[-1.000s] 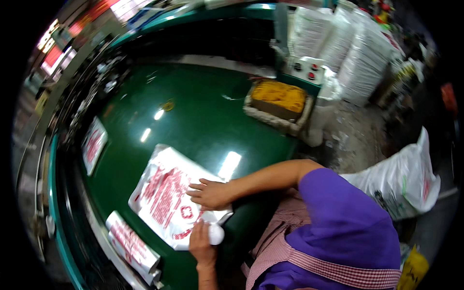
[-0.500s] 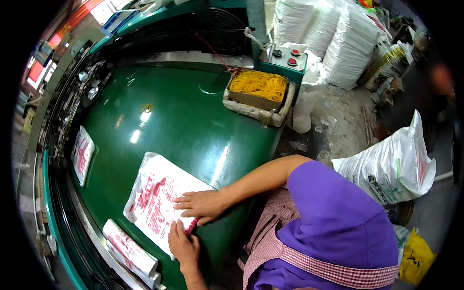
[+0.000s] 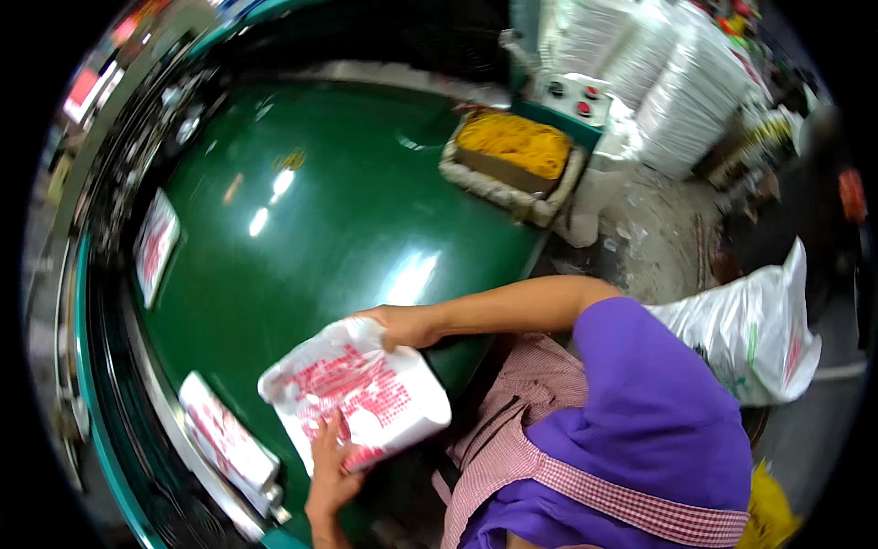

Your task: The person folds white plastic bags with red text on a green table, stacks them, and secures the stack with a rubber band. They also sit on the floor to handle loose plastic bags and rubber bands.

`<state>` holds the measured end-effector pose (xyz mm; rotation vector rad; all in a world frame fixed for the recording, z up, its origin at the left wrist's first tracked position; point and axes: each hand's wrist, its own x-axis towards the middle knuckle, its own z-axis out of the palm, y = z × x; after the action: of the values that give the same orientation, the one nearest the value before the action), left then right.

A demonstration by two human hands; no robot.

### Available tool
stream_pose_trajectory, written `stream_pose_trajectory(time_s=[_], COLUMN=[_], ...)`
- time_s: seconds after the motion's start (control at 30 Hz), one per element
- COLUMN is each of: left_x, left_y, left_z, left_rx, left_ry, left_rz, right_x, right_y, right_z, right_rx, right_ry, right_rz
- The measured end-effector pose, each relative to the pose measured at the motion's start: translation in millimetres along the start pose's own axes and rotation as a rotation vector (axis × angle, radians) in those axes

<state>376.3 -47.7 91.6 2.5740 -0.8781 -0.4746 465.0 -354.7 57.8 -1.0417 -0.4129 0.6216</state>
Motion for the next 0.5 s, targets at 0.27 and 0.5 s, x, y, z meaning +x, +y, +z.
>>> stream_pose_trajectory(time_s=[0.27,0.5], left_x=[18.9,41.6], left_y=[20.3,-4.4], left_z=[-33.1,-44.7], left_rx=[0.346,0.239], left_ry=[0.32,-0.114], left_rz=[0.154,-0.067], right_x=[17.9,31.2], right_y=[1.9,-23.5], right_z=[-13.2,-9.1], right_rx=[-1.532,-1.55], right_ry=[-0.677,-0.891], right_rz=[-0.553,-0.307])
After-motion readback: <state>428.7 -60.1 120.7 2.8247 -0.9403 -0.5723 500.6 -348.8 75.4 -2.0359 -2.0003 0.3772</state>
